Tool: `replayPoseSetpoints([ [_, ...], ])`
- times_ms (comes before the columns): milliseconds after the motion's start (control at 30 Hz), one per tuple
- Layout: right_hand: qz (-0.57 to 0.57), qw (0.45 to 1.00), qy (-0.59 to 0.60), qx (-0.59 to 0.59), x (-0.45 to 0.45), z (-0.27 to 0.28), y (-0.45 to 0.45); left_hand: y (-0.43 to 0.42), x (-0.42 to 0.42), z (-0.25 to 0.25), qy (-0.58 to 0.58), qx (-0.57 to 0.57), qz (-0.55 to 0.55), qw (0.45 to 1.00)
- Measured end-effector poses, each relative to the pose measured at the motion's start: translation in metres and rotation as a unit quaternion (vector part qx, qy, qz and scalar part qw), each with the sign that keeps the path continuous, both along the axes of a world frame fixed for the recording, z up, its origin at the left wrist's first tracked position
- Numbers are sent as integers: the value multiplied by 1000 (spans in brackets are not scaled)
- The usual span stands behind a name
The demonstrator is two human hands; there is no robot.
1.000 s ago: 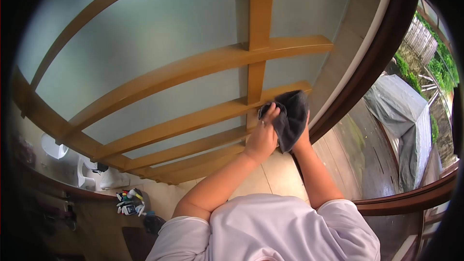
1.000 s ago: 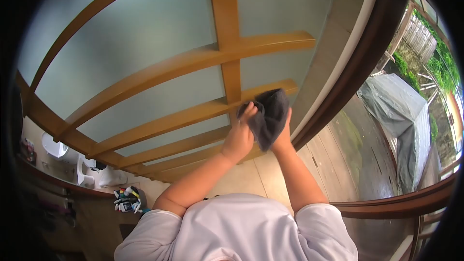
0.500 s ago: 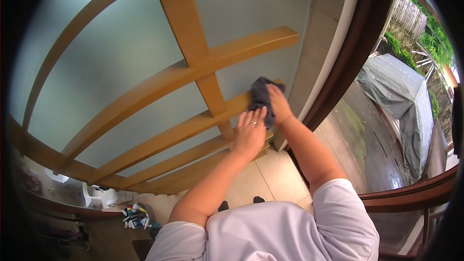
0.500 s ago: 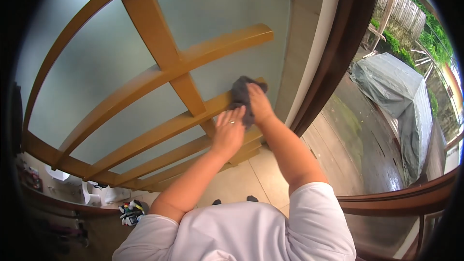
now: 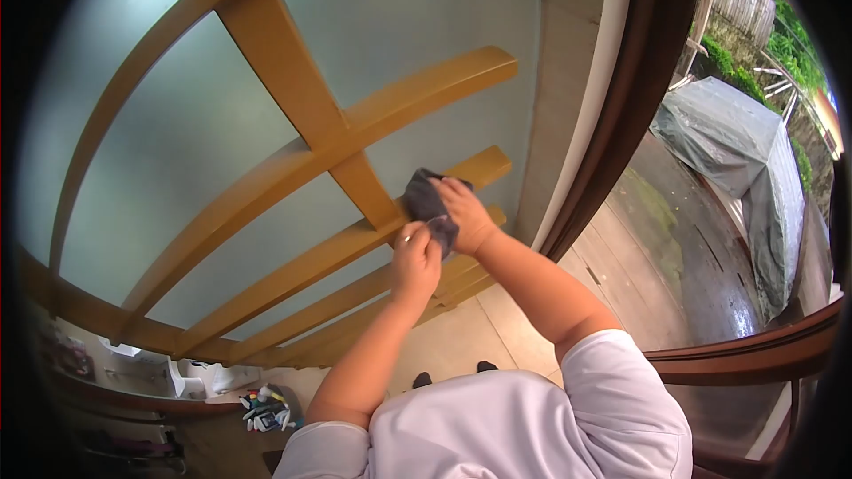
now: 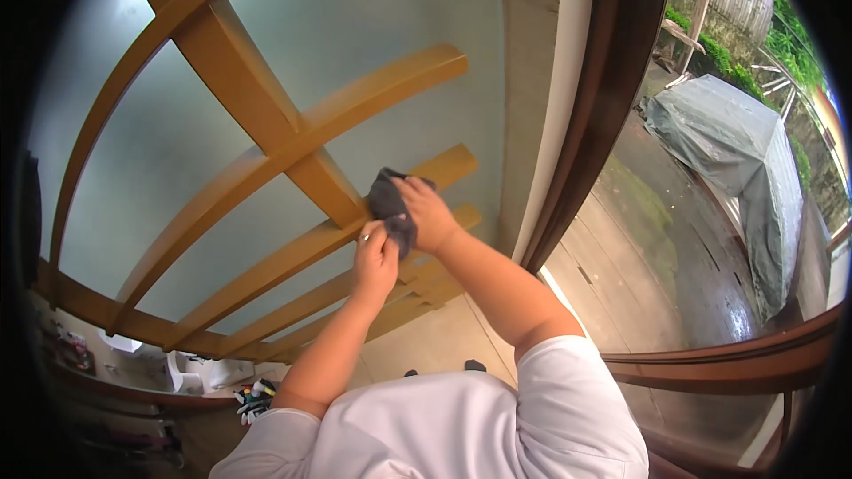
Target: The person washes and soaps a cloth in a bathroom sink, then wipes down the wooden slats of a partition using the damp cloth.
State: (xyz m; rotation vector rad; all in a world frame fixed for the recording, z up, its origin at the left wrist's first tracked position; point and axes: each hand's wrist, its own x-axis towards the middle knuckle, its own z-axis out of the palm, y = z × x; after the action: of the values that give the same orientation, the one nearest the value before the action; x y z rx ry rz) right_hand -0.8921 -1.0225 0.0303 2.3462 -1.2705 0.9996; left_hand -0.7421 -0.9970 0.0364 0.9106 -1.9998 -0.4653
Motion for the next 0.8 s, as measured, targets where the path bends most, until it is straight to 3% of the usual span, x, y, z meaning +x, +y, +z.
replayPoseSetpoints([
  [133, -138, 987, -73, -27, -59, -14, -12, -21, -48, 8, 21, -3, -61, 998],
  [200, -209, 977, 5, -38, -87, -4, -1, -25, -77, 8, 21, 28, -83, 996],
  [233, -250, 967, 14, 43, -101, -8, -1, -25, -90, 7, 31, 45, -98, 994],
  [267, -308, 951, -30, 21, -108, -6, 5, -23, -100, 8, 23, 74, -106, 991],
  [300, -329, 915, -164, 165, -114, -4, 12, -21, -109, 10, 17, 99, -116, 988],
  [367, -283, 922, -68, 255, -134, -14, 12, -14, -124, 20, 27, 128, -144, 981],
  [400, -143, 889, -368, 231, -129, -28, 23, -4, -126, 24, 42, 134, -160, 977],
  [433, 14, 756, -628, 183, -115, -42, 43, 6, -125, 28, 55, 142, -175, 973],
  [467, 118, 627, -725, 261, -113, -58, 49, 15, -121, 32, 112, 127, -190, 967],
  [600, 215, 534, -759, 305, -67, -45, 74, 18, -86, 43, 212, 153, -147, 954],
  [667, 238, 478, -784, 316, -41, -44, 64, 9, -57, 50, 167, -11, -112, 980],
  [700, 227, 490, -774, 331, -21, -45, 59, 7, -43, 49, 116, -82, -79, 987],
  [733, 251, 463, -771, 358, -3, -57, 51, 6, -33, 46, 53, -126, -44, 990],
  [767, 198, 533, -750, 337, 32, -29, 51, 4, -25, 42, -11, -168, -10, 986],
  [800, 180, 540, -753, 329, 57, -17, 45, 0, -19, 38, -75, -210, 23, 975],
])
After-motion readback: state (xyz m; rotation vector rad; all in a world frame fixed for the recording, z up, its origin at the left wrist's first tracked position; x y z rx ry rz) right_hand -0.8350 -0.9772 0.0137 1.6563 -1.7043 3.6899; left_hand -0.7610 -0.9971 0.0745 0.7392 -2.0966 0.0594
